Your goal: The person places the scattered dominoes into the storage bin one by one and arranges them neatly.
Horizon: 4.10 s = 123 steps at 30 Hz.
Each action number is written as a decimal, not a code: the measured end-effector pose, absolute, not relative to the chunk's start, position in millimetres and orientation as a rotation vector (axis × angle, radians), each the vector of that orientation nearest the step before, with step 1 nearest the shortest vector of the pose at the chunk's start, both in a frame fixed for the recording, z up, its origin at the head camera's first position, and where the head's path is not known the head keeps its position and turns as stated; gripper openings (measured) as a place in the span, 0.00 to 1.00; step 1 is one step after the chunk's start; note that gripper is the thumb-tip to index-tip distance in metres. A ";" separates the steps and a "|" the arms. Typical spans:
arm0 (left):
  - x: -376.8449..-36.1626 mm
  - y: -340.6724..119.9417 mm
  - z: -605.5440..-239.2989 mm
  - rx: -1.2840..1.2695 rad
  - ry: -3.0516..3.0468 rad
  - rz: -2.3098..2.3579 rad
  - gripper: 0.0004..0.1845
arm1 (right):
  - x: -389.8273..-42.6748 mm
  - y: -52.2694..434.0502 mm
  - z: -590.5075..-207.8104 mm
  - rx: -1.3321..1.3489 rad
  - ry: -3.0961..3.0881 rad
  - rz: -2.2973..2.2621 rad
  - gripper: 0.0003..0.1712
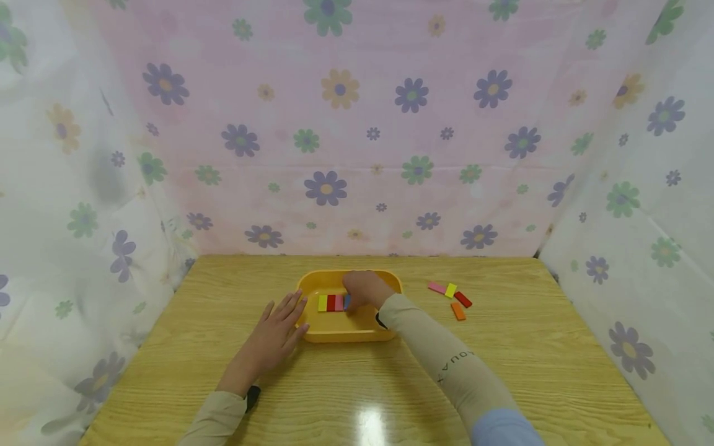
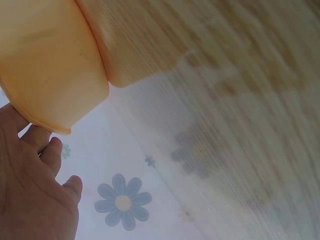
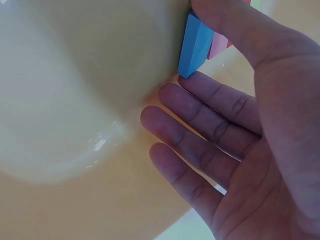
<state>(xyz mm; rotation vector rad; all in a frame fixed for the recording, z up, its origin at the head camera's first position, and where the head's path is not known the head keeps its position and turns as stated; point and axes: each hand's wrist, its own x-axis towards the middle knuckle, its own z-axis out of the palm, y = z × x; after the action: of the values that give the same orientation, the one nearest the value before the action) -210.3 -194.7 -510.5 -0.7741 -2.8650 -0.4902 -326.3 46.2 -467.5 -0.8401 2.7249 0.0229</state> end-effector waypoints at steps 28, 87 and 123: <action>-209.1 -193.5 -509.4 -0.781 -2.857 -0.508 0.34 | -323.7 45.5 -454.6 -0.852 2.750 0.042 0.19; -207.7 -191.1 -502.5 -0.778 -2.884 -0.497 0.34 | -232.4 284.1 -507.3 -0.662 3.050 -1.213 0.14; -211.0 -192.3 -509.0 -0.781 -2.878 -0.508 0.34 | -267.3 298.9 -480.3 -0.759 2.803 -0.571 0.10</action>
<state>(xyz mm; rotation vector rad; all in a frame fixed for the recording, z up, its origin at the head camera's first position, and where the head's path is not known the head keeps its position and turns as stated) -211.0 -192.3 -509.0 -0.7809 -2.8777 -0.5081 -267.3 298.9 -480.3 -0.7594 2.8029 -0.5711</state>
